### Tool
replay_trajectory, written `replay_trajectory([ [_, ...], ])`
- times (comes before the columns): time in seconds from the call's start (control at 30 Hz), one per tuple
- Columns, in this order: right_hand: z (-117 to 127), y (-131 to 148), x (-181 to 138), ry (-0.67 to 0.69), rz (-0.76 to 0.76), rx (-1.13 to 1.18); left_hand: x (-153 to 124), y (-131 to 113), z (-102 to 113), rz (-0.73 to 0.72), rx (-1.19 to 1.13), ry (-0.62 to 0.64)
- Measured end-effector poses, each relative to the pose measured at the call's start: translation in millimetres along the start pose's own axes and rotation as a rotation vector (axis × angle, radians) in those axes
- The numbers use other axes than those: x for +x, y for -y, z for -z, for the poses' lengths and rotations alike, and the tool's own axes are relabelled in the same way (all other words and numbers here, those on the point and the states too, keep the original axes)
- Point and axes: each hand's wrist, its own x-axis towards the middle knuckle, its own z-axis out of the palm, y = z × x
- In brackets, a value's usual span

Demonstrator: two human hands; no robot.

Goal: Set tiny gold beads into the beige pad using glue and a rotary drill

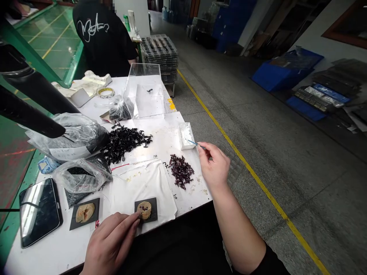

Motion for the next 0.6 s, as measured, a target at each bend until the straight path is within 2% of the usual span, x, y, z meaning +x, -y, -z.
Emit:
replay_trajectory([
  [0.23, 16.5, 1.5, -16.6, 0.083, -0.046, -0.038, -4.8, -0.2, -0.4, 0.019, -0.007, -0.001],
  [0.33, 28.6, 16.5, -35.1, 0.019, 0.065, -0.121, -6.6, -1.6, -1.1, 0.033, -0.019, 0.003],
  [0.4, 32.8, 32.6, -45.7, -0.046, 0.193, -0.093, -7.4, -1.7, -2.0, 0.043, -0.024, -0.002],
  [0.43, 32.3, 41.8, -48.9, -0.021, 0.256, -0.055, -7.8, -1.5, -2.5, 0.046, -0.026, -0.005],
  [0.5, 23.7, 60.4, -49.8, 0.164, 0.361, 0.018, -8.6, -0.9, -3.1, 0.045, -0.028, -0.006],
  [0.6, -7.0, 81.5, -38.0, 0.482, 0.424, 0.009, -10.1, -0.2, -2.7, 0.012, -0.026, 0.006],
])
